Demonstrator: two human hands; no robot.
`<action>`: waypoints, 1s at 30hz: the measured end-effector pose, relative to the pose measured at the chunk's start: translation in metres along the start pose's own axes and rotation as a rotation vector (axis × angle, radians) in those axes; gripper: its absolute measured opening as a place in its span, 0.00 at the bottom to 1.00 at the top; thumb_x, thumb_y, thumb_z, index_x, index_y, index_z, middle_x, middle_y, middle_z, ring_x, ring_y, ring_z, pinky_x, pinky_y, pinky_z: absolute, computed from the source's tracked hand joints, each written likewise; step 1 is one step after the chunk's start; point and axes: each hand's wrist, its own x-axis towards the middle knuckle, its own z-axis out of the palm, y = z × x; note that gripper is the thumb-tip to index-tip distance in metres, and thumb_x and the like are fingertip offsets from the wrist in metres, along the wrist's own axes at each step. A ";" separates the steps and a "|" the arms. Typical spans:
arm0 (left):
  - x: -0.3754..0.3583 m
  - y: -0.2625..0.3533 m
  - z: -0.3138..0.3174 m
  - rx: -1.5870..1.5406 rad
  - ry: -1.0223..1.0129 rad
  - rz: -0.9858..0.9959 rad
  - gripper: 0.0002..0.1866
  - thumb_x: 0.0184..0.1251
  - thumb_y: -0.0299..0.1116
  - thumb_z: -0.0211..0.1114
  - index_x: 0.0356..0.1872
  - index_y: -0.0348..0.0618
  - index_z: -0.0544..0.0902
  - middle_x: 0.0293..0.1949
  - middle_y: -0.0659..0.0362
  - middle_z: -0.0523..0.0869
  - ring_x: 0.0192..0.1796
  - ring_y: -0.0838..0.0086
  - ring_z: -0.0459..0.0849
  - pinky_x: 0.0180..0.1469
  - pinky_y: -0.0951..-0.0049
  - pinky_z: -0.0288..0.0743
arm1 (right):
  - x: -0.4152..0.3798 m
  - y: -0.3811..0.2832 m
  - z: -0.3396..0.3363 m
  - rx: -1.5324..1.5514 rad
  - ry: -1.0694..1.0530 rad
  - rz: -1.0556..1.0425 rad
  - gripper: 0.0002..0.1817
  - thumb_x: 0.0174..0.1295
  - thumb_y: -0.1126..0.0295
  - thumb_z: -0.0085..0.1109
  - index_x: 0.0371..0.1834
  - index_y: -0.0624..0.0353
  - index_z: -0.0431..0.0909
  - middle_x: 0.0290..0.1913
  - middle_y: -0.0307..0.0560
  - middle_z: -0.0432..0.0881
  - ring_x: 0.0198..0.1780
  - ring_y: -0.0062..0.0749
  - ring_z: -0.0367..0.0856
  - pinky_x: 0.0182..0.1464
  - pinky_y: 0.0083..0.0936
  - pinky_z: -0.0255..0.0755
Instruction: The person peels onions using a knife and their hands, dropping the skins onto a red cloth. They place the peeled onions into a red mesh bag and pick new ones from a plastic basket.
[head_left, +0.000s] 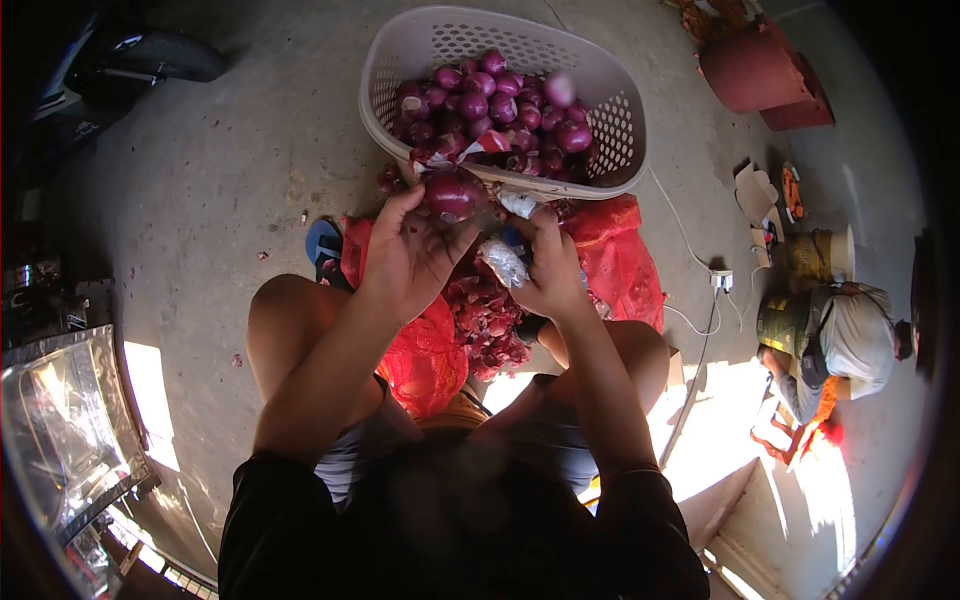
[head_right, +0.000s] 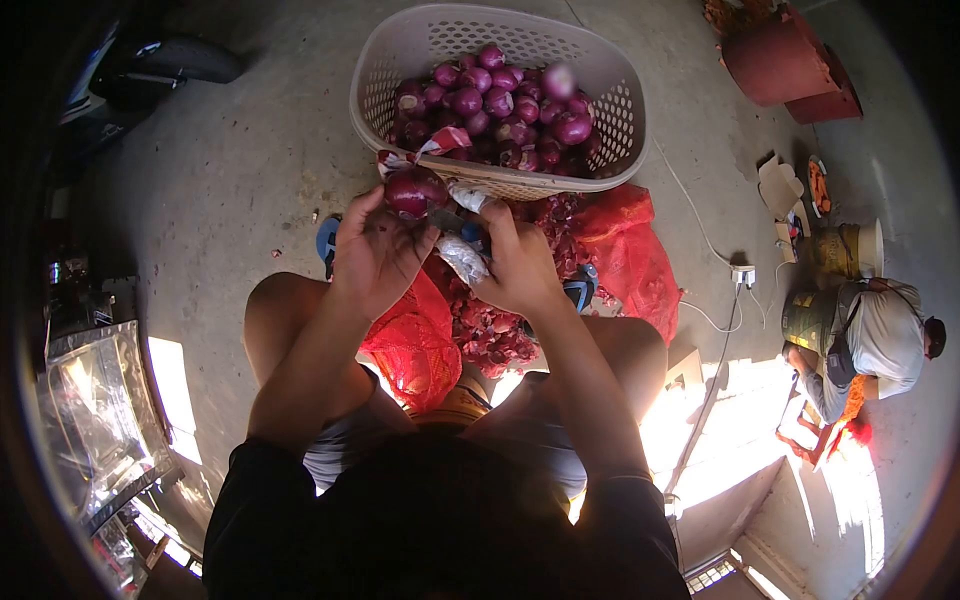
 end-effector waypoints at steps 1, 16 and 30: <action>0.000 0.000 -0.001 -0.004 -0.015 0.001 0.21 0.65 0.43 0.52 0.52 0.38 0.70 0.50 0.56 0.76 0.52 0.71 0.76 0.53 0.71 0.75 | 0.000 0.001 0.000 -0.048 -0.017 -0.018 0.32 0.53 0.73 0.63 0.57 0.60 0.54 0.39 0.58 0.81 0.37 0.47 0.83 0.36 0.30 0.73; 0.000 0.002 -0.001 0.047 0.006 0.008 0.20 0.67 0.43 0.52 0.52 0.39 0.71 0.49 0.56 0.77 0.49 0.71 0.78 0.50 0.74 0.78 | 0.009 -0.010 0.000 -0.176 0.012 -0.104 0.24 0.47 0.76 0.64 0.50 0.58 0.67 0.36 0.52 0.81 0.33 0.42 0.83 0.33 0.27 0.74; -0.003 0.003 0.002 0.126 -0.002 -0.004 0.20 0.67 0.44 0.54 0.54 0.43 0.70 0.48 0.59 0.78 0.49 0.76 0.79 0.48 0.78 0.78 | 0.004 -0.003 -0.002 0.022 -0.052 -0.013 0.32 0.53 0.73 0.63 0.57 0.59 0.53 0.37 0.55 0.81 0.38 0.43 0.82 0.38 0.28 0.72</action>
